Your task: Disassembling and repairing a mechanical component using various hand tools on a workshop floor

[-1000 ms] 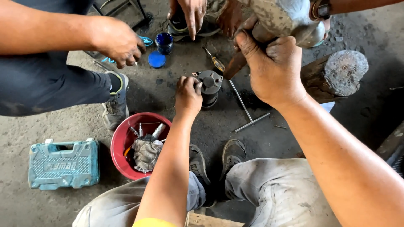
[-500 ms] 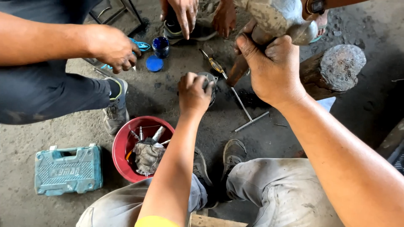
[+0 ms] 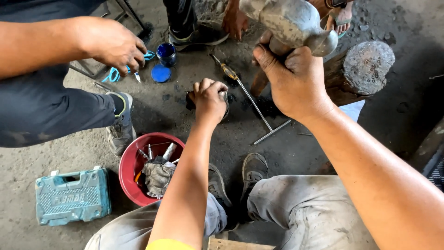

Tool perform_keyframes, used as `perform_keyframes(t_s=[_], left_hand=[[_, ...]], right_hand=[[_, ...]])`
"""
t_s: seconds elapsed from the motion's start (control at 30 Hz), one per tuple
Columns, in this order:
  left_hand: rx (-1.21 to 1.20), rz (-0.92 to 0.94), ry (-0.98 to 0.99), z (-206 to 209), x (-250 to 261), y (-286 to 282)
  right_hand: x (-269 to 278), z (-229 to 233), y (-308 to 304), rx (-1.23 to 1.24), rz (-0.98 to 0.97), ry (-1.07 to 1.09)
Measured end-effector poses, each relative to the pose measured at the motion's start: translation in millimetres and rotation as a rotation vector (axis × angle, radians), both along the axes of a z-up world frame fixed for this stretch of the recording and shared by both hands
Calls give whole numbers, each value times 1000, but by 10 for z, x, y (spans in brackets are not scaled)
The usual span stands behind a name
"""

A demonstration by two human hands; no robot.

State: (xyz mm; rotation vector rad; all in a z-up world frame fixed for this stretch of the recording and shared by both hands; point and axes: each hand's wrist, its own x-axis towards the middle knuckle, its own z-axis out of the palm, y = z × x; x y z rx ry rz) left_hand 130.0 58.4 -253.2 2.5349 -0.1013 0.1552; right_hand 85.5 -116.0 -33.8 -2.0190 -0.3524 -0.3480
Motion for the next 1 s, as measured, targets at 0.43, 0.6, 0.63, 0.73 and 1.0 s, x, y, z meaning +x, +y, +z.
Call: perform_keyframes(t_s=[0.43,0.6,0.63,0.73,1.0], left_hand=[[103,-56,-164,-228,-14,-45],[-8,-56,-241,-173,-53,-3],[-12,-39,-287,-190,-63,14],[-11,-3,-283,-179,-93,-7],[42,-25,-309,-192,-74,-39]], right_hand=[[-1,-51,-79,-46,-22,-10],[-5,-52,-94,-69,-50,24],[-5,-66,-98,-59,-34,28],[-7,-92,-93,-32,-9,45],[12,-174,-134,1,1,96]])
